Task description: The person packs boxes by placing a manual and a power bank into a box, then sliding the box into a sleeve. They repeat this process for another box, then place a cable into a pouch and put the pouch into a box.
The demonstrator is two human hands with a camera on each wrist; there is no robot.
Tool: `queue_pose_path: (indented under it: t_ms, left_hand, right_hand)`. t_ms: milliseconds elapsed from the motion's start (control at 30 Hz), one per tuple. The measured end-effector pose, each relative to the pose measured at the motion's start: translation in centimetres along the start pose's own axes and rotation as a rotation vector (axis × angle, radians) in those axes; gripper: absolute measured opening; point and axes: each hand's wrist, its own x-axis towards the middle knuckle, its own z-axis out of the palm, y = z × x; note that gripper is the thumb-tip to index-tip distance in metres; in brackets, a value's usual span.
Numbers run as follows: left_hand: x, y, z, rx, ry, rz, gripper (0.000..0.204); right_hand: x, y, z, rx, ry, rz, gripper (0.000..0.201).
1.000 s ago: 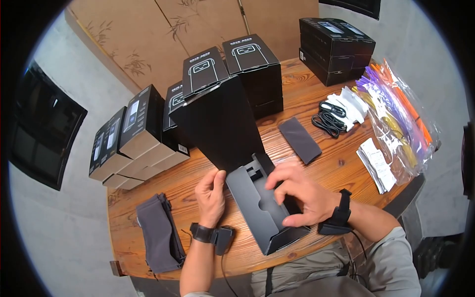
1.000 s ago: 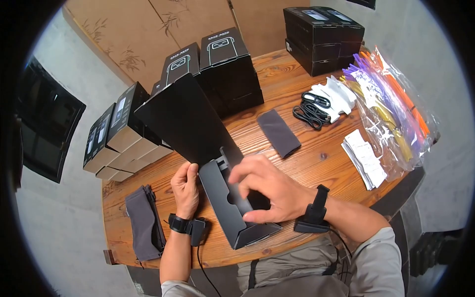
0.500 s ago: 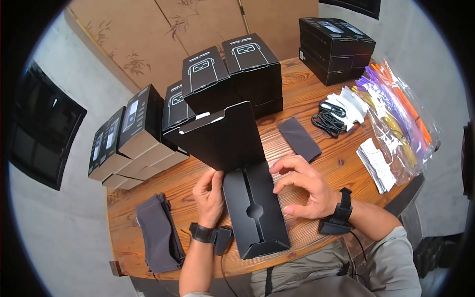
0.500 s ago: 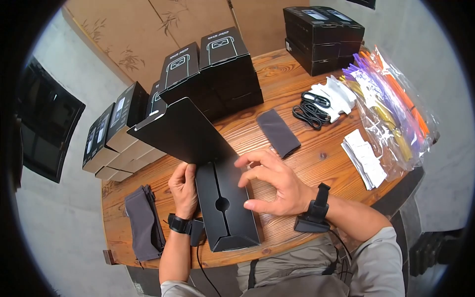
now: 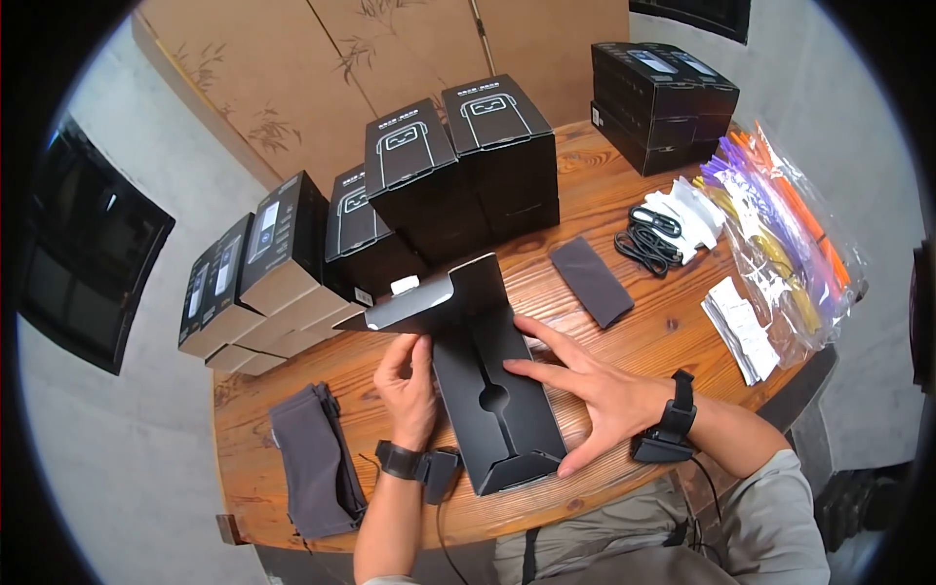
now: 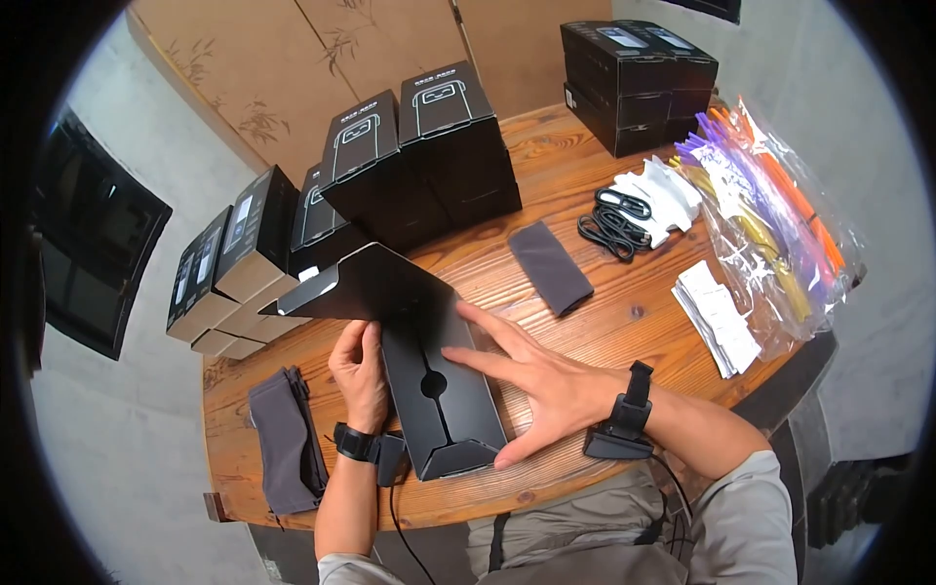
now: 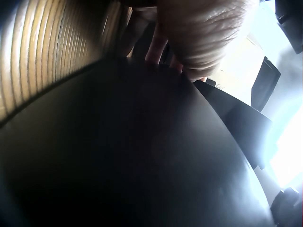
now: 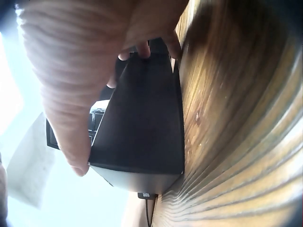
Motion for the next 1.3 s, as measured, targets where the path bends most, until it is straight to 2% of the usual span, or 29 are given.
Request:
queue_pose_path:
  t_ms: [133, 333, 433, 533, 667, 800, 900, 1000, 1100, 1300]
  left_hand:
    - [0.0, 0.5, 0.4, -0.052, 0.028, -0.044, 0.021]
    - [0.1, 0.2, 0.1, -0.055, 0.023, -0.066, 0.021]
    - [0.7, 0.7, 0.4, -0.028, -0.090, 0.082, 0.022]
    - [0.7, 1.1, 0.2, 0.034, -0.129, 0.083, 0.023]
    - [0.6, 1.7, 0.4, 0.057, -0.147, 0.022, 0.024]
    - [0.7, 1.2, 0.1, 0.099, -0.185, 0.021, 0.027]
    - [0.8, 0.9, 0.1, 0.099, -0.203, 0.038, 0.030]
    - [0.8, 1.0, 0.1, 0.112, -0.207, 0.040, 0.031]
    - [0.8, 0.9, 0.1, 0.116, -0.207, 0.039, 0.032]
    - [0.8, 0.8, 0.1, 0.097, -0.206, 0.018, 0.032]
  right_hand:
    - [0.2, 0.0, 0.2, 0.011, 0.041, -0.021, 0.091]
    - [0.1, 0.2, 0.1, -0.009, 0.152, -0.063, 0.064]
    - [-0.3, 1.3, 0.3, -0.017, 0.247, -0.043, 0.051]
    - [-0.2, 1.3, 0.3, 0.025, 0.325, -0.022, 0.047]
    - [0.0, 1.4, 0.4, 0.061, 0.322, 0.057, 0.051]
    - [-0.3, 2.3, 0.5, 0.125, 0.308, 0.077, 0.066]
    - [-0.5, 1.5, 0.8, 0.636, 0.358, 0.217, 0.079]
    - [-0.5, 0.9, -0.4, 0.603, 0.246, 0.083, 0.086]
    - [-0.3, 0.5, -1.5, 0.107, 0.123, -0.070, 0.085]
    - [0.0, 0.9, -0.9, 0.026, 0.106, -0.047, 0.066]
